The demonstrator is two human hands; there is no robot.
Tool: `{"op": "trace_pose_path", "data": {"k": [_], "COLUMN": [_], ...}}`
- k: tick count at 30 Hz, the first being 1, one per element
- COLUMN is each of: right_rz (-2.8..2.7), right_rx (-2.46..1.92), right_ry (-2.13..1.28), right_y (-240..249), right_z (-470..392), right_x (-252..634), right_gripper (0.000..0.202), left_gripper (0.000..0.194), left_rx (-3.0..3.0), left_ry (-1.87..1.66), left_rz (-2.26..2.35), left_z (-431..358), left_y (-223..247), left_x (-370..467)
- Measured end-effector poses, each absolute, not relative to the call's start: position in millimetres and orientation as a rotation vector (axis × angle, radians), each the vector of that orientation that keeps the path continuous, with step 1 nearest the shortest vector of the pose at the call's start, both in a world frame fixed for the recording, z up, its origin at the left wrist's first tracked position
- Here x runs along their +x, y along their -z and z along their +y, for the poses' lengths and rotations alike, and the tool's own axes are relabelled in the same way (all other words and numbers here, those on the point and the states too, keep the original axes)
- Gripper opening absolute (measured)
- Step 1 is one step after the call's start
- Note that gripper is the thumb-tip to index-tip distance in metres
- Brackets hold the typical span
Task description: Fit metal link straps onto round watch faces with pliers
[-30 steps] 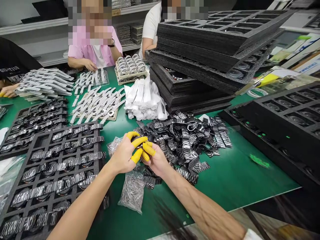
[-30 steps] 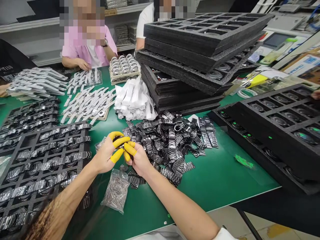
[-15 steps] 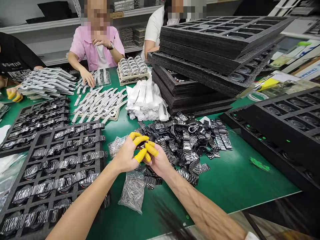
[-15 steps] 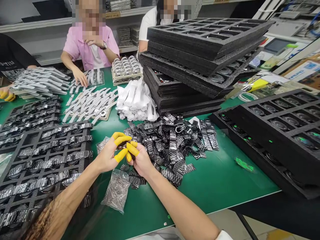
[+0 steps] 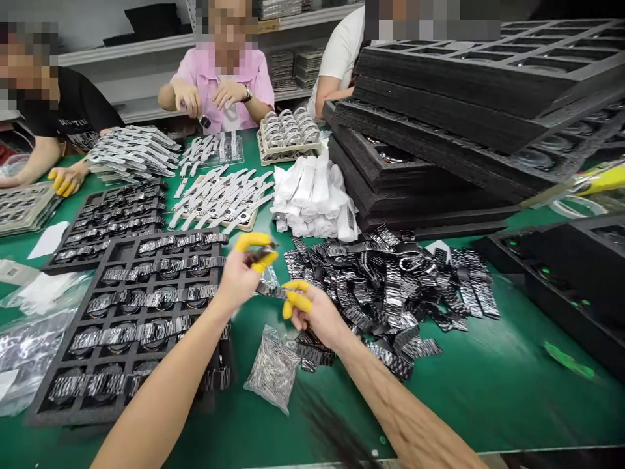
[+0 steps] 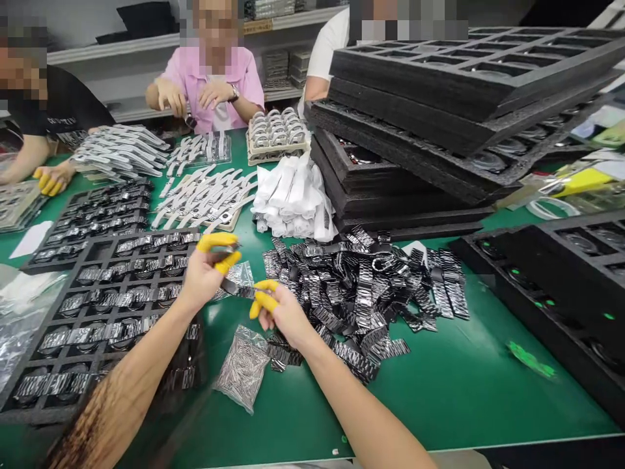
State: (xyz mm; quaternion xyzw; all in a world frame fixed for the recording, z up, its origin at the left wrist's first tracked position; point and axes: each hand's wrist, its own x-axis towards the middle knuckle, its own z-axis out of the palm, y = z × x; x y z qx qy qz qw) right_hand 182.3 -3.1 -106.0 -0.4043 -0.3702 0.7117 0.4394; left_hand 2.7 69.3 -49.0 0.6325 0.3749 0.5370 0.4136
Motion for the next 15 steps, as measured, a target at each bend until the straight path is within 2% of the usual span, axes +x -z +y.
{"op": "trace_pose_path", "data": {"k": [4, 7, 10, 13, 15], "right_rz": [-0.659, -0.654, -0.877, -1.621, -2.153], "right_rx": [-0.958, -0.948, -0.997, -1.098, -1.123], "right_ry": [-1.536, -1.471, -1.488, -1.458, -1.243], "right_y": [99.4, 95.4, 91.1, 87.5, 86.7], "right_z": [0.7, 0.0, -6.6, -18.8, -27.2], "right_x": [193.7, 198.8, 200.5, 199.9, 197.8], "right_gripper": [0.040, 0.041, 0.036, 0.018, 0.009], "left_gripper": [0.023, 0.025, 0.022, 0.013, 0.015], "left_rx": [1.878, 1.725, 1.325, 0.990, 0.868], "left_ry": [-0.804, -0.592, -0.710, -0.906, -1.020], "left_rz": [0.891, 0.894, 1.064, 1.195, 1.191], "left_z": [52.9, 47.8, 54.1, 64.7, 69.5], "left_y": [59.5, 58.5, 48.2, 36.0, 30.8], "left_x": [17.9, 25.4, 22.3, 12.2, 6.2]}}
